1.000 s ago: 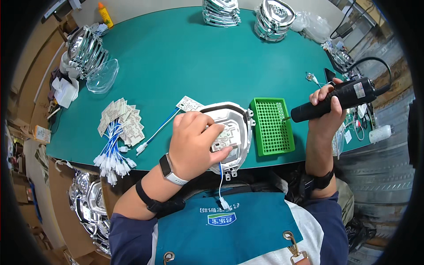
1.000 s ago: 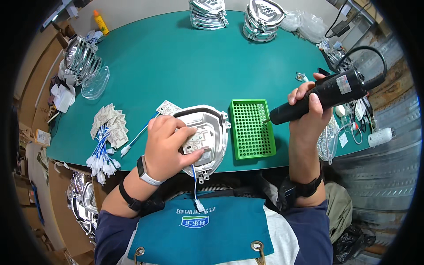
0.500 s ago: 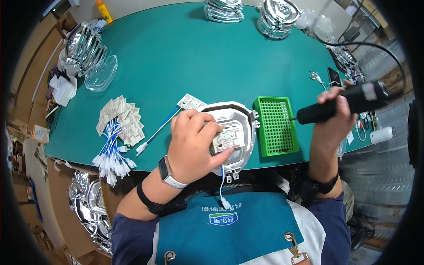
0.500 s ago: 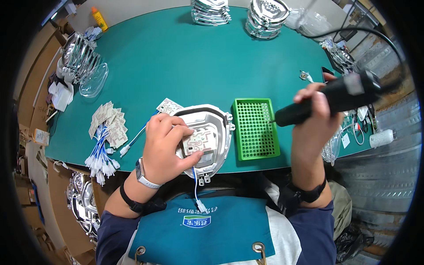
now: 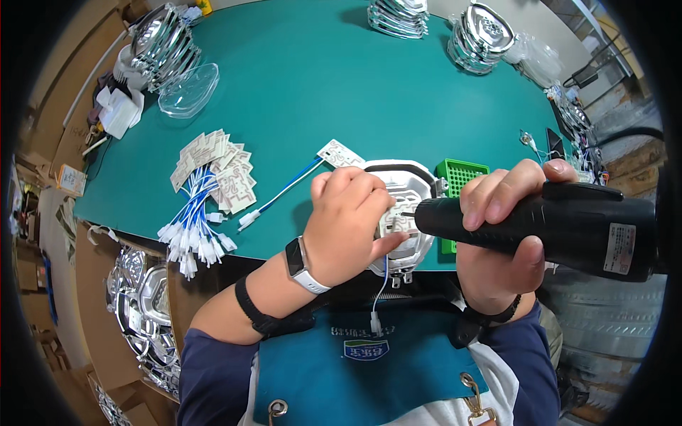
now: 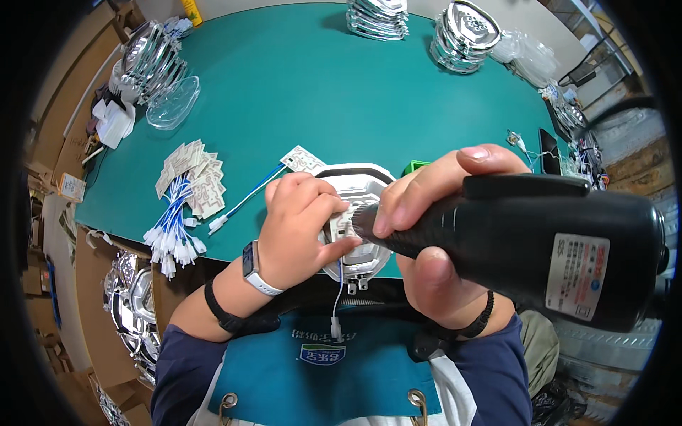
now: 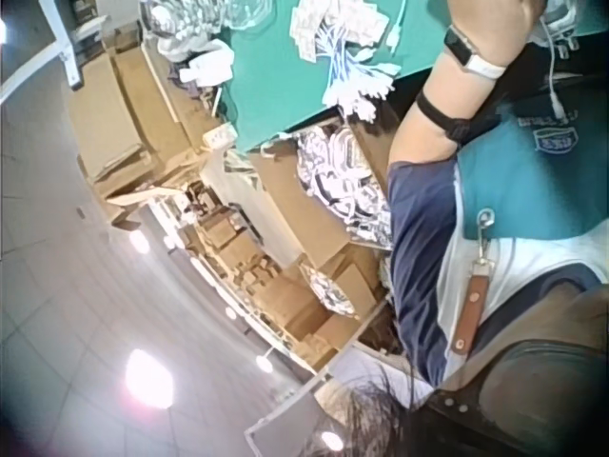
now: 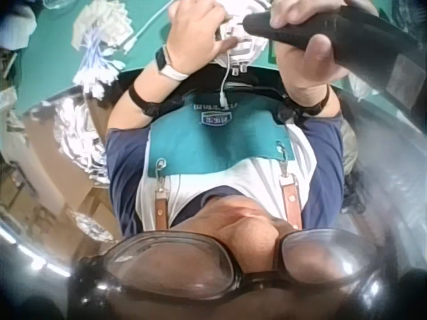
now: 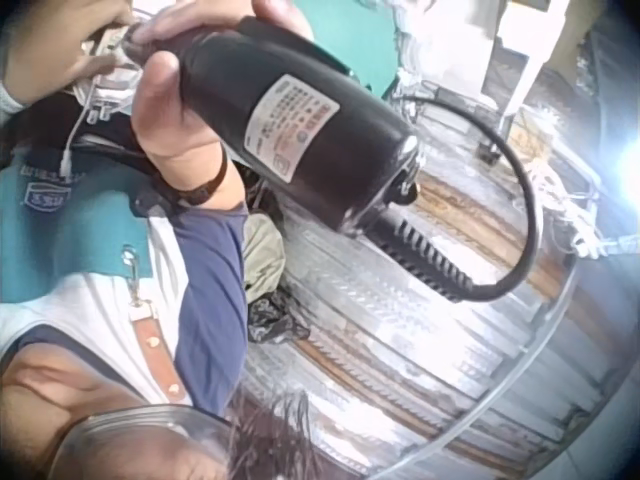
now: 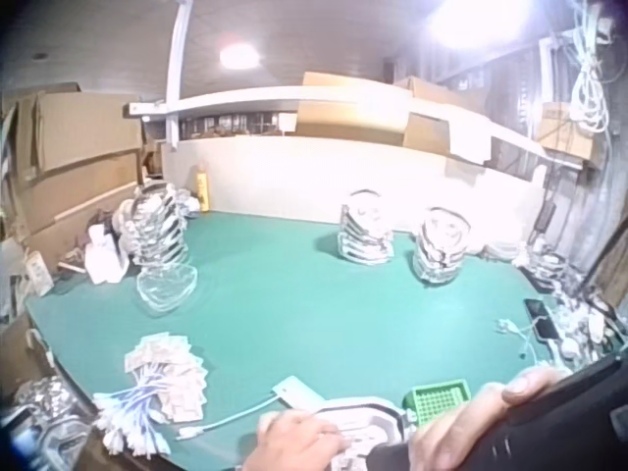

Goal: The worker is assembling and securing internal metal and electrical components into polished metal housings using a power screwdriver.

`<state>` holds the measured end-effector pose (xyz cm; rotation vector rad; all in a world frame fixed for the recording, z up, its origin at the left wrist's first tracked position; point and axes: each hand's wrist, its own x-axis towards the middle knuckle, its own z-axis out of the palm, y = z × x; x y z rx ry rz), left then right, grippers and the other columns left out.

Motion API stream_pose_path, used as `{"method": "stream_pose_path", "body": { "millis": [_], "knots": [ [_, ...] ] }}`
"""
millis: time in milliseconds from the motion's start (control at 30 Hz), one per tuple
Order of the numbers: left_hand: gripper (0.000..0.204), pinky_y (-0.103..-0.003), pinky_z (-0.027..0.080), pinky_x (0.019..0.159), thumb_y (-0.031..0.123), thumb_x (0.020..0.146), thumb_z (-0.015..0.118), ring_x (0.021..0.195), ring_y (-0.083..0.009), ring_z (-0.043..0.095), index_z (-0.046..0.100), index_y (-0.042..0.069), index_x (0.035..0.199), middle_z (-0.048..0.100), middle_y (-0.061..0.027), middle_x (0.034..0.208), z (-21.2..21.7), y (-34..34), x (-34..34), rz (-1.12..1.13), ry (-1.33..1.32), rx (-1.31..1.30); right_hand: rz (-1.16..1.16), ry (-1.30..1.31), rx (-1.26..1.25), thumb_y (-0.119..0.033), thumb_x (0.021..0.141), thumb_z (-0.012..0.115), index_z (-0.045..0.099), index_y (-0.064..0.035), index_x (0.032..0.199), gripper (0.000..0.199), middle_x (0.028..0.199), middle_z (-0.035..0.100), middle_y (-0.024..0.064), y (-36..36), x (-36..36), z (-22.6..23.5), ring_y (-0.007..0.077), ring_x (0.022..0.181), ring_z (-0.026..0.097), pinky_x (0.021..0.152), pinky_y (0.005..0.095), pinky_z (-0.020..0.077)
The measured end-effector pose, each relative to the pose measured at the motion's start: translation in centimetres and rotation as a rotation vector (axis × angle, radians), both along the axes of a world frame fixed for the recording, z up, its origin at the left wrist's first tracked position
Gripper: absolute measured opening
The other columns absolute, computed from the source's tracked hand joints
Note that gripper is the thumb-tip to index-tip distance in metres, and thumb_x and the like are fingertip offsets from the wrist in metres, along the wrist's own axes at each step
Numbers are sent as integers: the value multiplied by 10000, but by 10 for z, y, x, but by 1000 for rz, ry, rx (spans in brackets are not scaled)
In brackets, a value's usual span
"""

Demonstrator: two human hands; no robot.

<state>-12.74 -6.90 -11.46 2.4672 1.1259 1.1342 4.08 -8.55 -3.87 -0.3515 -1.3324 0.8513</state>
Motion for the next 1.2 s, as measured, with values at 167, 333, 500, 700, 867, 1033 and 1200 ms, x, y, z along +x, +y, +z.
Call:
{"method": "stream_pose_path", "body": {
  "millis": [167,333,500,700,867,1033,1200],
  "knots": [
    [418,-409,304,822,268,575,815,957,-230,496,588,92,878,556,-22,944,1,-1,-2,5,-27,14,-23,-25,-12,-323,852,684,288,-31,1279,651,831,534,106,3,-6,-3,178,646,561,627,306,495],
    [447,-415,322,861,275,544,822,964,-252,500,612,105,900,570,-25,955,-1,-2,-1,30,-14,15,-66,-59,56,-373,847,635,349,-42,1262,603,779,487,69,10,-10,-10,158,616,521,559,283,415],
    [473,-409,321,858,259,513,833,969,-248,496,607,115,903,562,-20,957,-2,0,0,24,-17,-6,-19,-25,-6,-339,856,673,322,-9,1262,630,799,534,101,13,-5,-6,167,598,538,581,292,480],
    [486,-406,321,856,215,498,840,974,-251,490,602,125,912,555,-19,975,0,0,-1,27,-13,6,22,-63,54,-344,834,650,388,-50,1223,553,762,493,71,21,-12,-11,149,581,505,534,269,413],
    [495,-411,320,852,189,500,832,968,-248,493,594,131,930,549,-21,969,0,-1,-2,16,14,-2,118,-68,-90,-348,813,699,403,-30,1191,576,726,502,73,25,-19,-8,131,550,494,508,253,414],
    [437,-426,313,834,239,573,813,970,-245,493,562,85,895,536,-43,949,9,-3,4,3,71,61,88,-255,-23,-302,795,699,382,40,1209,624,681,526,85,26,-14,1,141,569,524,525,251,431],
    [405,-423,320,853,289,631,773,977,-233,501,565,77,906,558,-45,985,28,-8,4,15,293,101,35,94,82,-335,824,642,351,-15,1262,615,765,492,63,7,33,22,148,584,475,563,275,395]
  ]
}}
